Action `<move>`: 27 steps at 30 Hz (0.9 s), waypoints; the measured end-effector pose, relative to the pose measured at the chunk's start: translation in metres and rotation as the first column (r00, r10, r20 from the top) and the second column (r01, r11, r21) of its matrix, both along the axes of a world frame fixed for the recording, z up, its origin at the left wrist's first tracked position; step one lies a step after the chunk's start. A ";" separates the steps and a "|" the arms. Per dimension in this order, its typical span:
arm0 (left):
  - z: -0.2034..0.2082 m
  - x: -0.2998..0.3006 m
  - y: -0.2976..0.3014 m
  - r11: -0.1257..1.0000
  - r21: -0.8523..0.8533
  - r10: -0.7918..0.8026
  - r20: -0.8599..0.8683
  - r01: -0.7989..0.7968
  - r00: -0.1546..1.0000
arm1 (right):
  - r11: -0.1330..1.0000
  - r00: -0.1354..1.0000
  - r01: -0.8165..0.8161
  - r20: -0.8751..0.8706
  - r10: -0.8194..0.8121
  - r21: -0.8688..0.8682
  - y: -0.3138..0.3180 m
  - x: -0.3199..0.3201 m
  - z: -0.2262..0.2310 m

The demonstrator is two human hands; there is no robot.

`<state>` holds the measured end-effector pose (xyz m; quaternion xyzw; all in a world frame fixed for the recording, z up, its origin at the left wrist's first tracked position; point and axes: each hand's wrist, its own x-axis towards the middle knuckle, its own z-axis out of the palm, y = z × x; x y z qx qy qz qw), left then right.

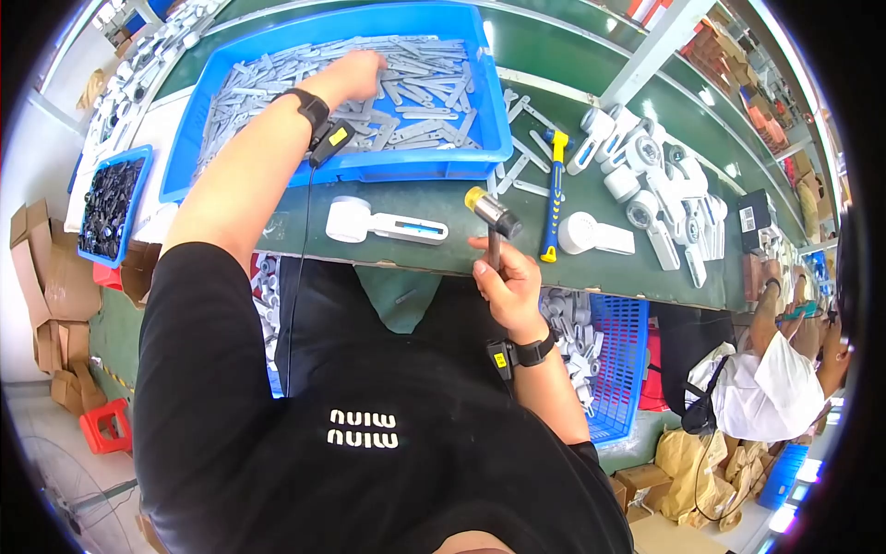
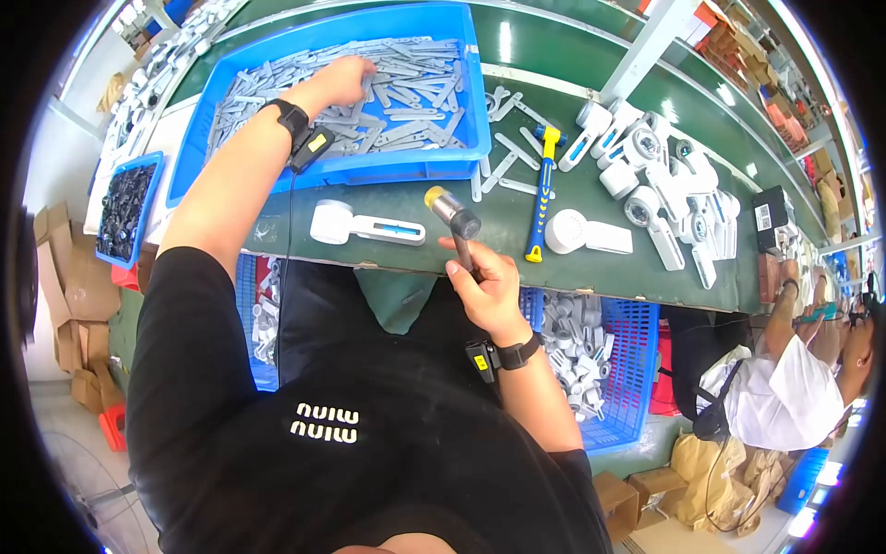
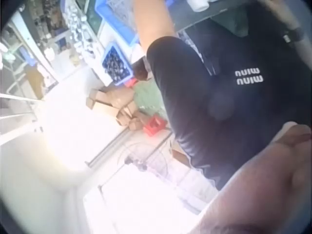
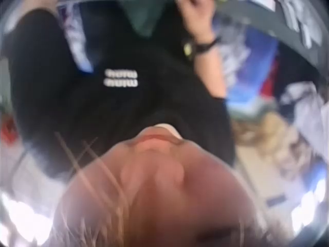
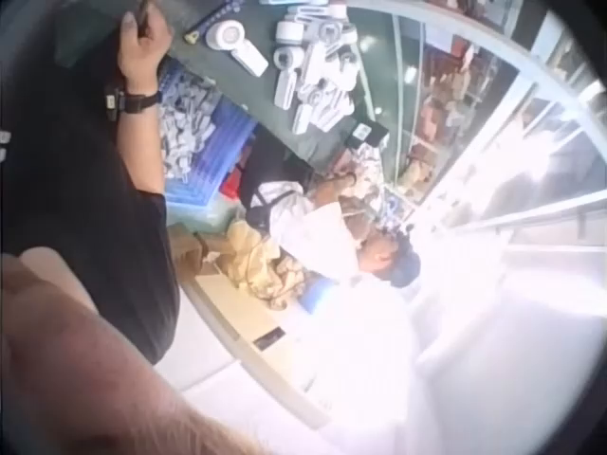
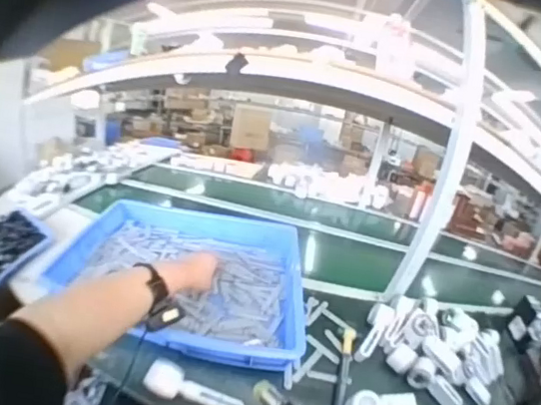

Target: Assemble white plastic components by inserting metal pins and securing them with a small hammer.

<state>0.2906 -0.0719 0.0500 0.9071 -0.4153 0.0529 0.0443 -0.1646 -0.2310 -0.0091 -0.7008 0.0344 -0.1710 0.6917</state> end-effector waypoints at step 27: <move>0.078 -0.235 0.064 0.600 -0.709 -0.451 -0.682 -0.371 0.575 | 0.981 0.990 -0.024 -0.132 0.050 0.192 0.010 0.007 0.028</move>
